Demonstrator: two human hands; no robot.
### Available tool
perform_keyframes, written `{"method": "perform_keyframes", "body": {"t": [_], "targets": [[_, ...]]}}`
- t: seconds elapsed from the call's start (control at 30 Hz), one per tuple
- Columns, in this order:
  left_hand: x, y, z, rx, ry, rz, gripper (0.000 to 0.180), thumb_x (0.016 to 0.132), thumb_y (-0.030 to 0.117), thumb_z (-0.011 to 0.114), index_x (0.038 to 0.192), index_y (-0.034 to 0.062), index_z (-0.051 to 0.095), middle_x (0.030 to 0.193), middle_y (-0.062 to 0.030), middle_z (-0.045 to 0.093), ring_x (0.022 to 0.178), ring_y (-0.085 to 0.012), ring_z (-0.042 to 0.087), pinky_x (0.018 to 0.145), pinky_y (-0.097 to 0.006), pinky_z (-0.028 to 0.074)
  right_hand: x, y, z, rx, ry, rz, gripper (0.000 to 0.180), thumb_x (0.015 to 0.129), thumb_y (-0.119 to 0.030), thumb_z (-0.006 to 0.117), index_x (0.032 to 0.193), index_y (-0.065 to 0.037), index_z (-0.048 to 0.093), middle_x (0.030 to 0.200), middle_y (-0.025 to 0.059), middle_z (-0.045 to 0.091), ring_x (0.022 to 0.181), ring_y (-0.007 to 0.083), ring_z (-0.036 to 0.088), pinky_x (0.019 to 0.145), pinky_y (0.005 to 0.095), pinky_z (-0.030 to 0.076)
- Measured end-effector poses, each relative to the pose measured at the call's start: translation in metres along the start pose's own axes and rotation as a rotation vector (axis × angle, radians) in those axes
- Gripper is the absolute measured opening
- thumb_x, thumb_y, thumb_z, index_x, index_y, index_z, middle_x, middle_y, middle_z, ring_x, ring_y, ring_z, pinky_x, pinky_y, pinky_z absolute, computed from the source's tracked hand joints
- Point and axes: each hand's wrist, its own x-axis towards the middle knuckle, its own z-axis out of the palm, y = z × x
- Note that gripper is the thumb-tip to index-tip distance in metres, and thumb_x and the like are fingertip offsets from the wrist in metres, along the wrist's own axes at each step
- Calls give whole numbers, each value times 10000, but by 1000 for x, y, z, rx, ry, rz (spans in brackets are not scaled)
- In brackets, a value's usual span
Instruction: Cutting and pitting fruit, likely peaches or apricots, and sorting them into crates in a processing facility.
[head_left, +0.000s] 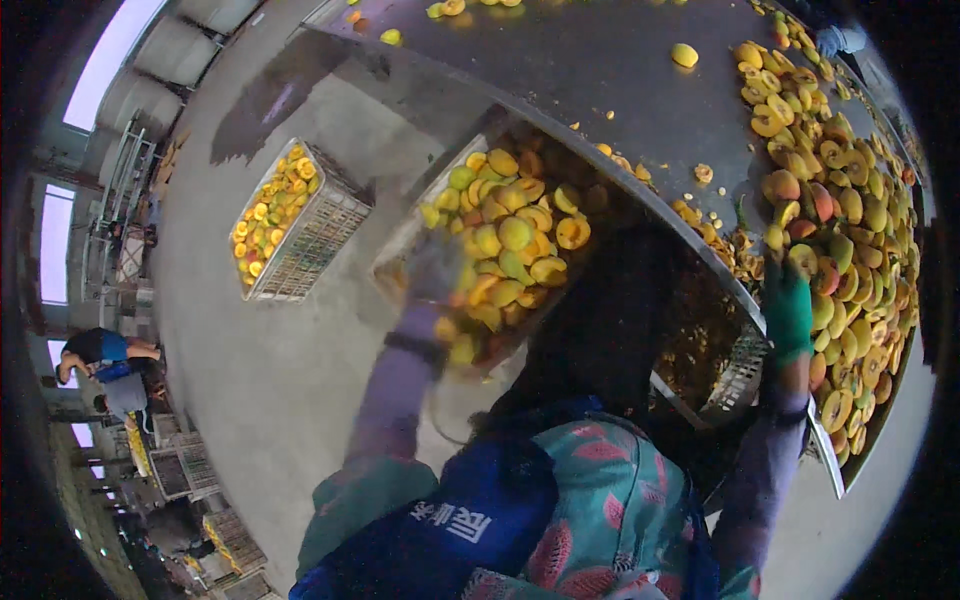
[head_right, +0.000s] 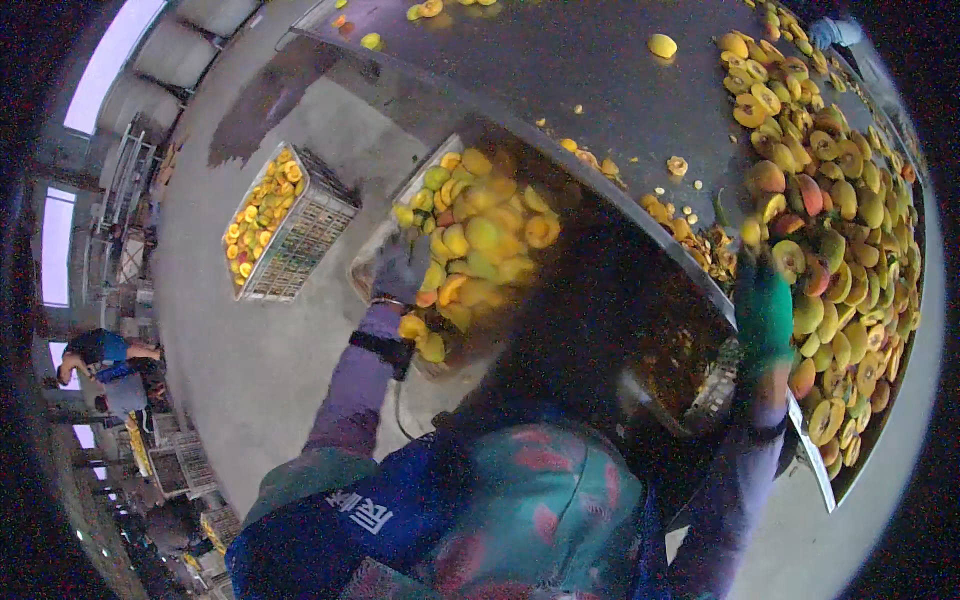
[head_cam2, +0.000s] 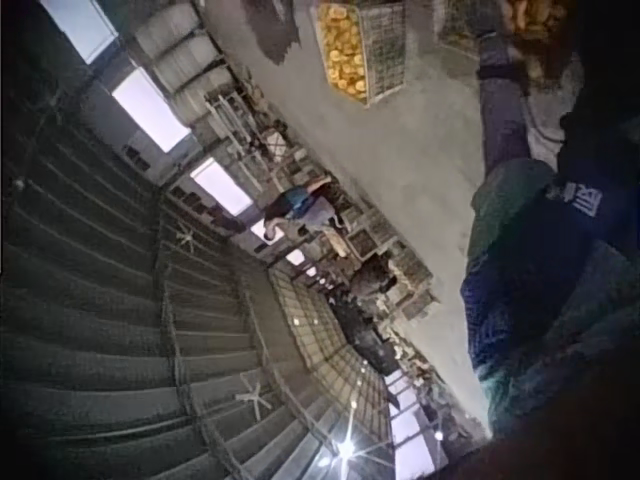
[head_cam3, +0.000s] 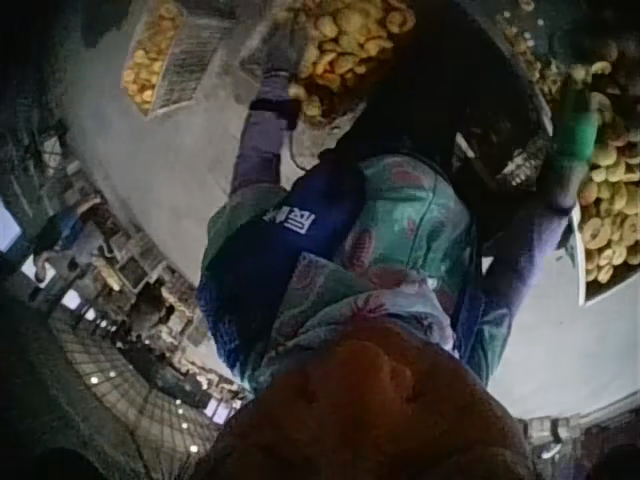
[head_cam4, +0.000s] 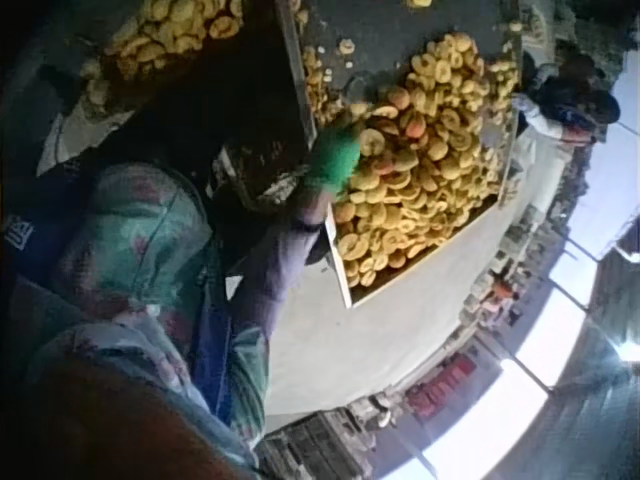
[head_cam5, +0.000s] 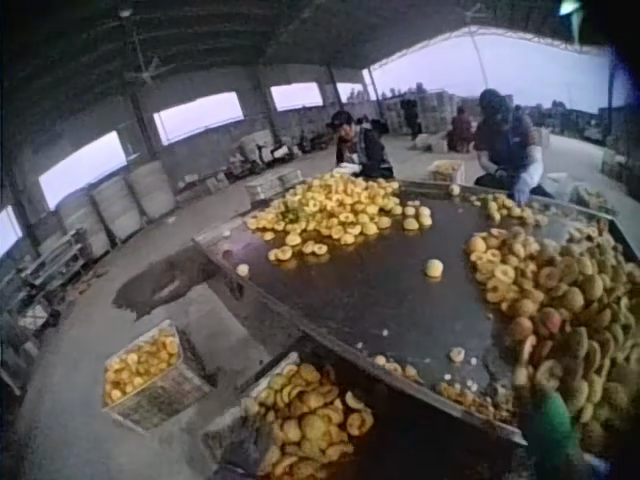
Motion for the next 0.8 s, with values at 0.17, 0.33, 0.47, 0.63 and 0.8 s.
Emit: {"method": "perform_keyframes", "body": {"t": [0.17,0.33,0.47,0.63,0.8], "targets": [[-46,-7,27,-140,160,-715,655,848,486,505,1292,12,420,1210,-226,518,1131,-352,482,943,-416,368,1,75,80,73,-700,440,233,811,-190,550,968,-21,513,882,211,601,809,390,598,668,462,483],[-137,-73,131,-858,8,-949,573,886,482,402,1197,8,489,1127,-171,542,1009,-302,525,811,-425,422,90,2,21,71,-289,451,212,867,-204,515,925,-9,575,820,208,611,768,349,611,660,439,473],[-100,-34,101,-1396,234,-1361,543,916,501,357,1116,41,566,993,-96,602,857,-240,580,730,-378,488,126,-90,2,802,-390,263,176,839,-101,541,965,10,592,817,166,620,769,363,593,676,397,482],[-102,-36,112,-1288,0,-1446,466,929,366,401,1228,12,451,1151,-124,533,992,-201,532,781,-377,468,122,-176,59,522,-690,-241,150,730,-101,550,846,-23,602,768,151,581,716,344,567,569,409,469],[-181,-76,158,-685,11,-1159,432,934,342,391,1175,-8,474,1119,-162,536,979,-247,543,775,-391,458,144,-195,82,690,-925,-379,126,730,-120,529,819,-43,574,708,129,555,643,312,572,519,418,446]]}}
